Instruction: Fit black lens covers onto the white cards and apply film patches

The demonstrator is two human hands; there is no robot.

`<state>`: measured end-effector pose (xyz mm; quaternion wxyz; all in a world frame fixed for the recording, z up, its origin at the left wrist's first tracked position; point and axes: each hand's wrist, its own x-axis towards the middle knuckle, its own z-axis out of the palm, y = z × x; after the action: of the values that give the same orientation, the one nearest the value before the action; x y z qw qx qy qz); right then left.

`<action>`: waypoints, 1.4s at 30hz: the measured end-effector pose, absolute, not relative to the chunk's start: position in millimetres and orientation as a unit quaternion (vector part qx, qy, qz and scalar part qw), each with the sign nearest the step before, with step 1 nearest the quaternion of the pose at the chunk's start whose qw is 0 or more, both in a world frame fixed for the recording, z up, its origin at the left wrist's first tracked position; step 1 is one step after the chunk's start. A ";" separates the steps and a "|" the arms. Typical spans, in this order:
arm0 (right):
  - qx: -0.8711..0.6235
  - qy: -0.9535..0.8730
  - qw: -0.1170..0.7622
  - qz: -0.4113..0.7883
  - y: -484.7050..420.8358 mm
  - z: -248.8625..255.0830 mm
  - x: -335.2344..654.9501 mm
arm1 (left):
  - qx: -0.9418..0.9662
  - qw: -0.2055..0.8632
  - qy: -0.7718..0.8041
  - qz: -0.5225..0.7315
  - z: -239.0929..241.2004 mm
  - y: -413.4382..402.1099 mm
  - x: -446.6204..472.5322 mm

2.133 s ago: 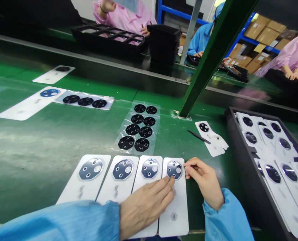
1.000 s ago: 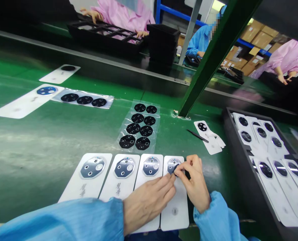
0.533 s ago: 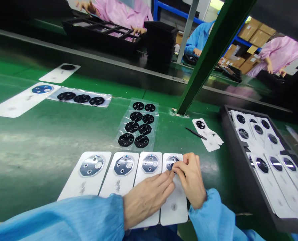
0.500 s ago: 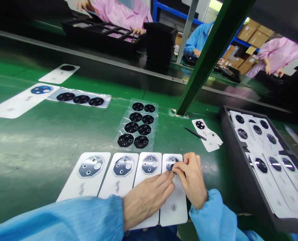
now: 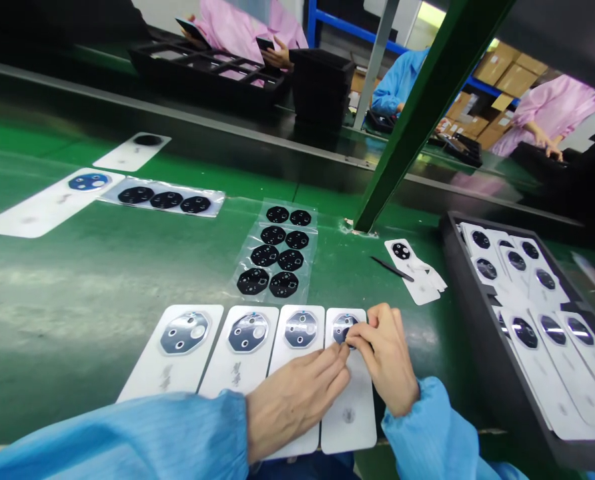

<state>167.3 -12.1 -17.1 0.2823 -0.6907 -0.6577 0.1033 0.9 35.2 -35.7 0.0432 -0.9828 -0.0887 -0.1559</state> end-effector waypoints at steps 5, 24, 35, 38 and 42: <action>-0.689 -0.661 0.280 0.099 -10.4 -17.5 168.6 | -0.983 0.041 -0.088 -0.157 -37.8 33.7 0.1; -0.633 -0.433 0.525 0.369 -6.9 -17.1 202.4 | -0.985 0.064 -0.086 -0.137 -35.7 32.4 -2.8; -0.594 -0.336 0.563 0.467 -7.7 -27.8 195.9 | -0.977 0.094 -0.107 -0.159 -25.3 36.0 -7.5; -0.603 -0.342 0.550 0.466 -9.2 -26.2 194.0 | -0.977 0.103 -0.115 -0.150 -25.1 39.7 -8.9; -0.593 -0.344 0.556 0.470 -12.2 -27.1 194.5 | -0.981 0.092 -0.107 -0.133 -26.8 41.7 -9.9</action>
<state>194.5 -12.2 -27.1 0.5556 -0.5931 -0.3441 0.4702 -9.9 41.7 -26.8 0.0924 -0.9809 -0.1070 -0.1334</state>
